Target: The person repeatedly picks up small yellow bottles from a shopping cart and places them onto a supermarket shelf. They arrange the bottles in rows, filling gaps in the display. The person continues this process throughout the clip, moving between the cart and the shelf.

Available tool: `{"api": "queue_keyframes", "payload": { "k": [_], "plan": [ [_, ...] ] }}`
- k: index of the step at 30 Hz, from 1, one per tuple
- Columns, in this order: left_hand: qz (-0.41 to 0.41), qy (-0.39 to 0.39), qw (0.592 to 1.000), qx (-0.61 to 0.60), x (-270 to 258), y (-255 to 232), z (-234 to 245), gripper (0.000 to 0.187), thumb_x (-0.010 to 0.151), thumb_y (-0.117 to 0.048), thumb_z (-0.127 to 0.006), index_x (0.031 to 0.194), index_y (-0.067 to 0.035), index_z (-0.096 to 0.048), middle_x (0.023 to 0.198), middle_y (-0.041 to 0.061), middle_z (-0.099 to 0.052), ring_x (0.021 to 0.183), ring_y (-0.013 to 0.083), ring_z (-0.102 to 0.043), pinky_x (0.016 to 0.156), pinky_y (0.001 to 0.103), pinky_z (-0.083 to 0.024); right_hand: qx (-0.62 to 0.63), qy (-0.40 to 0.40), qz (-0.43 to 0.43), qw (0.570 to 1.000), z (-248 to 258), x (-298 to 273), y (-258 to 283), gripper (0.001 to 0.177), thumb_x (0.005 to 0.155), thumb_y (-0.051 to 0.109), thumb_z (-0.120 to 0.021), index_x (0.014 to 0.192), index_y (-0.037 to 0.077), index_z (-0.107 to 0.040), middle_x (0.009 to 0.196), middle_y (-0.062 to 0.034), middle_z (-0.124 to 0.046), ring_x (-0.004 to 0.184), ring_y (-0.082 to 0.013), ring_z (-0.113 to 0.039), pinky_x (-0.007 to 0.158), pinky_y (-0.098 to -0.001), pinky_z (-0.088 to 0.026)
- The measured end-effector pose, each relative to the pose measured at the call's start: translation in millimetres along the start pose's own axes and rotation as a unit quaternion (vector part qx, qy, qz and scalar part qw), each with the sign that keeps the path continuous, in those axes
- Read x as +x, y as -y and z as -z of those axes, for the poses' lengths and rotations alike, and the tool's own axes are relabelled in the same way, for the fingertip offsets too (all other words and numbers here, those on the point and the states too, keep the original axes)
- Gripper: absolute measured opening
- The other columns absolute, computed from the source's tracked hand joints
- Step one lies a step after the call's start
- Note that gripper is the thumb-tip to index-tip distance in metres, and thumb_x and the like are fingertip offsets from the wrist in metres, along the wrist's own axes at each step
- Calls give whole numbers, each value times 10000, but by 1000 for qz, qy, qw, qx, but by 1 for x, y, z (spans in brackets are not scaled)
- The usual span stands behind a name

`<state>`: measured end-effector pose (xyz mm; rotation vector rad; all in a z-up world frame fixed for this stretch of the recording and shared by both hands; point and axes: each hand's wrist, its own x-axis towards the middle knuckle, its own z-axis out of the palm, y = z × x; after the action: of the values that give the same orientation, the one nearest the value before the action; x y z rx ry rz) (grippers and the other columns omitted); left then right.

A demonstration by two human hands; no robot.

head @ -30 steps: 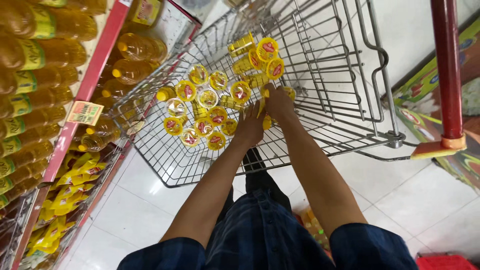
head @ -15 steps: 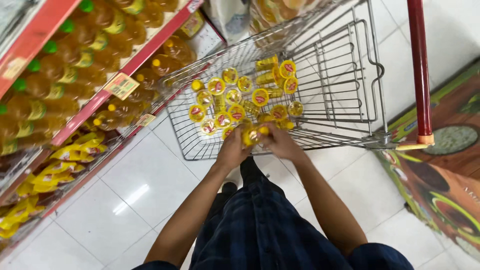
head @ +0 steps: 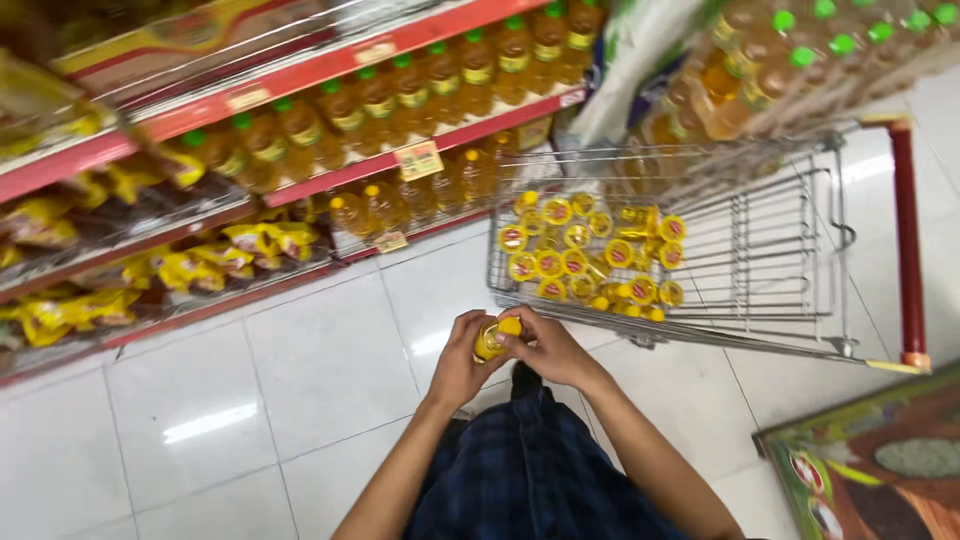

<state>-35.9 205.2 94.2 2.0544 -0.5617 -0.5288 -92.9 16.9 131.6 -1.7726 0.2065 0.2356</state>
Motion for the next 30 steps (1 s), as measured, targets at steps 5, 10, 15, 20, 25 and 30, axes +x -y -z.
{"api": "queue_keyframes", "payload": {
  "k": [5, 10, 15, 20, 25, 30],
  "plan": [
    [57, -77, 994, -48, -56, 43, 52, 638, 787, -230, -906, 1343, -93, -623, 1286, 109, -569, 1247, 399, -629, 1061, 446, -561, -56, 23, 65, 996, -77, 4, 15, 546, 905, 158, -756, 1421, 89, -589, 935, -165, -683, 867, -337, -757, 859, -462, -597],
    [101, -130, 980, -108, -102, 48, 102, 672, 835, -190, -869, 1420, -32, -578, 1255, 184, -616, 1259, 412, -623, 1053, 453, -563, -82, 84, 99, 988, -138, -4, 51, 655, 899, 131, -737, 1512, 90, -510, 1166, -228, -627, 1063, -420, -717, 934, -504, -573],
    [174, -170, 939, -244, -133, 25, 150, 752, 966, -304, -738, 1549, -15, -360, 1187, 309, -653, 1077, 445, -733, 942, 448, -618, -131, 139, 121, 974, -183, 6, 79, 789, 911, 189, -761, 1590, 84, -375, 1285, -211, -589, 1177, -388, -654, 987, -470, -551],
    [177, -193, 933, -246, -165, 11, 188, 667, 1039, -286, -564, 1565, 39, -313, 1294, 348, -596, 1192, 453, -668, 992, 473, -595, -113, 179, 83, 974, -215, 11, 120, 796, 944, 205, -714, 1626, 100, -317, 1315, -240, -567, 1178, -397, -636, 958, -463, -564],
    [157, -186, 943, -228, -194, 54, 179, 763, 972, -341, -573, 1639, -198, -231, 1560, 57, -527, 1328, 207, -607, 1007, 356, -581, -87, 216, 1, 972, -235, 19, 112, 753, 984, 398, -576, 1652, 269, -254, 1251, -85, -588, 1060, -165, -607, 913, -292, -554],
    [85, -224, 946, -218, -207, 48, 172, 733, 956, -303, -623, 1604, -226, -287, 1470, 90, -610, 1260, 198, -653, 906, 338, -641, -25, 215, 35, 976, -237, 20, 103, 681, 1000, 356, -555, 1615, 208, -305, 1604, -55, -456, 1154, -194, -684, 1000, -314, -535]
  ]
}}
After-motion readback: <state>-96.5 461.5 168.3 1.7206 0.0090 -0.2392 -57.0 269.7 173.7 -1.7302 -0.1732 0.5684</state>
